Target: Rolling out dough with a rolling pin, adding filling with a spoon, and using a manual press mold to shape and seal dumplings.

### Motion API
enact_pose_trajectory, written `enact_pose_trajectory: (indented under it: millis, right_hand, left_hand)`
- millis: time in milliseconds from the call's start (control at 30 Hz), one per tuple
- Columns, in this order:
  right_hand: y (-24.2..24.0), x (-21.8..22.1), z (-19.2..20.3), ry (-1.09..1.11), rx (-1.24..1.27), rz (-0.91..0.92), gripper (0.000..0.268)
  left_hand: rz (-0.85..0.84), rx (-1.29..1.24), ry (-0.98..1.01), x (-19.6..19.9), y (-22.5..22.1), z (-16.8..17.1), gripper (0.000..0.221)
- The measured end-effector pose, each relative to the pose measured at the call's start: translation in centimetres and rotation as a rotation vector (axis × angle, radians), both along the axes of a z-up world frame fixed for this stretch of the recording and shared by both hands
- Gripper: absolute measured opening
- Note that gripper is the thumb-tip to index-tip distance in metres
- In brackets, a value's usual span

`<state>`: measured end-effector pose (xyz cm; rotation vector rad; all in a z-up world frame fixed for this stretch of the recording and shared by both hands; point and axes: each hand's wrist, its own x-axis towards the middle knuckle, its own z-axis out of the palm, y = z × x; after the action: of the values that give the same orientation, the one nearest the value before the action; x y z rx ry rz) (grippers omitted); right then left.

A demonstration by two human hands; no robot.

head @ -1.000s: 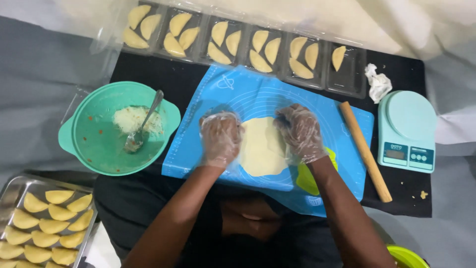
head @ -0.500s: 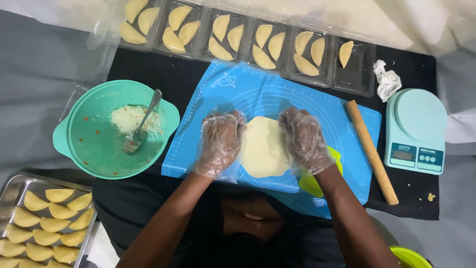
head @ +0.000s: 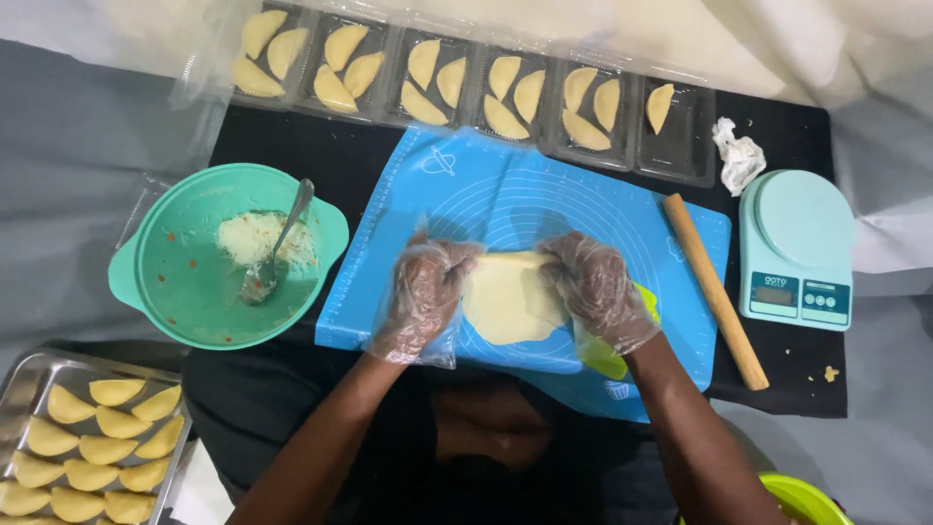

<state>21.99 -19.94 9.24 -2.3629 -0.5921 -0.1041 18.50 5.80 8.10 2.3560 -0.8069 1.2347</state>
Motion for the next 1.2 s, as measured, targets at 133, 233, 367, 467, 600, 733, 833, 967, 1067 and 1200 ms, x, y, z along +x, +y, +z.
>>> enact_pose_trajectory:
  millis: [133, 233, 367, 467, 600, 733, 833, 967, 1067, 1200]
  right_hand:
    - [1.1, -0.9, 1.6, -0.187, -0.018, -0.161, 0.018]
    - [1.0, -1.6, 3.4, 0.041, -0.044, -0.231, 0.013]
    - [0.6, -2.9, 3.4, 0.154, -0.012, -0.309, 0.010]
    - [0.8, -2.3, 3.5, 0.191, 0.034, -0.329, 0.019]
    - [0.6, -2.0, 2.5, 0.061, 0.059, -0.250, 0.020]
    - [0.7, -1.6, 2.1, -0.009, 0.064, -0.201, 0.010]
    - [1.1, -1.7, 2.6, -0.034, 0.070, -0.153, 0.009]
    - [1.7, -2.7, 2.2, -0.096, -0.127, -0.126, 0.015]
    - [1.8, -3.1, 1.1, -0.203, -0.371, -0.127, 0.020]
    - [2.5, -4.3, -0.2, -0.325, -0.530, -0.192, 0.021]
  left_hand:
    - [-0.078, -0.546, 0.760, -1.2, -0.7, 6.7, 0.007]
    - [-0.126, -0.593, 0.729, -1.9, -1.0, 7.5, 0.010]
    - [-0.220, -0.714, 0.756, -2.4, -1.2, 6.1, 0.012]
    - [-0.219, -0.701, 0.722, -2.2, -1.3, 5.2, 0.013]
    - [-0.216, -0.730, 0.699, -2.0, -1.6, 4.3, 0.014]
    - [-0.223, -0.710, 0.854, -2.1, -1.3, 5.9, 0.022]
    - [-0.218, -0.720, 0.900, -1.7, -1.2, 5.5, 0.023]
    - [-0.222, -0.726, 0.923, -1.4, -1.0, 4.8, 0.024]
    - [-0.202, -0.740, 0.927, -1.5, -1.0, 5.3, 0.021]
    - [-0.202, -0.762, 0.958, -1.8, -0.8, 6.1, 0.022]
